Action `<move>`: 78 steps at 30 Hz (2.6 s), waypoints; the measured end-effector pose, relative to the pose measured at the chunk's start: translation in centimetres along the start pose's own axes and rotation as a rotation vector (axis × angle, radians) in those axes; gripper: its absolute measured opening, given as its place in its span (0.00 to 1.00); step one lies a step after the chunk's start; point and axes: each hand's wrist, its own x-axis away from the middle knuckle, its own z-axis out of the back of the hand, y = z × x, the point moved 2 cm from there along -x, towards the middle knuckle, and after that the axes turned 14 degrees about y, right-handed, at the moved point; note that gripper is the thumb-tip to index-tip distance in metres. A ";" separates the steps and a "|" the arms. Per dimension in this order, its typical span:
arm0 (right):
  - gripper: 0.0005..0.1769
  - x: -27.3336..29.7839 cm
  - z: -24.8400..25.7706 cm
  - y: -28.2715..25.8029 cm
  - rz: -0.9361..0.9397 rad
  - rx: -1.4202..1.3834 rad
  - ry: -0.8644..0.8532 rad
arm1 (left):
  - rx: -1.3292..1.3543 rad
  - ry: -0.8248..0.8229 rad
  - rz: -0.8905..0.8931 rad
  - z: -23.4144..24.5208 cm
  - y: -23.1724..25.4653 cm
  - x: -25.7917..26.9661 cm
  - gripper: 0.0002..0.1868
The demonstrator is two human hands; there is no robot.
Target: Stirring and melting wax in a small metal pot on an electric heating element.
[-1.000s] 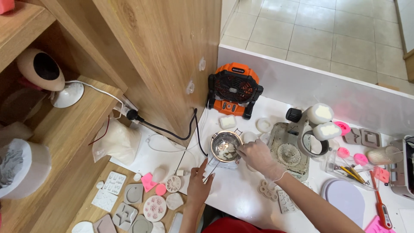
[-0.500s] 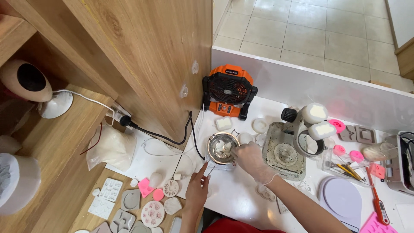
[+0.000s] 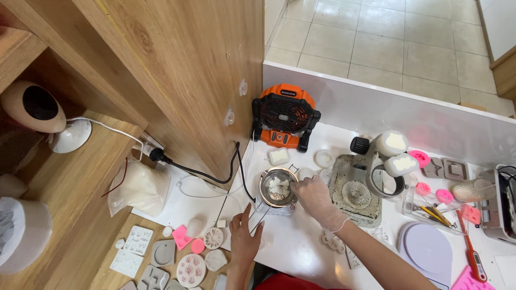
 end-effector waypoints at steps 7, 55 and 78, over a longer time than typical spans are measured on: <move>0.04 -0.3 2.0 -0.2 -0.015 -0.005 0.060 | 0.008 -0.032 0.086 1.1 0.9 0.2 0.42; 0.04 0.3 0.4 0.0 -0.167 0.173 0.040 | -0.047 -0.271 0.387 3.1 1.6 -0.4 0.25; 0.08 0.2 1.8 -1.0 -0.283 -0.051 0.103 | 0.207 -0.252 0.377 4.1 4.3 -1.4 0.32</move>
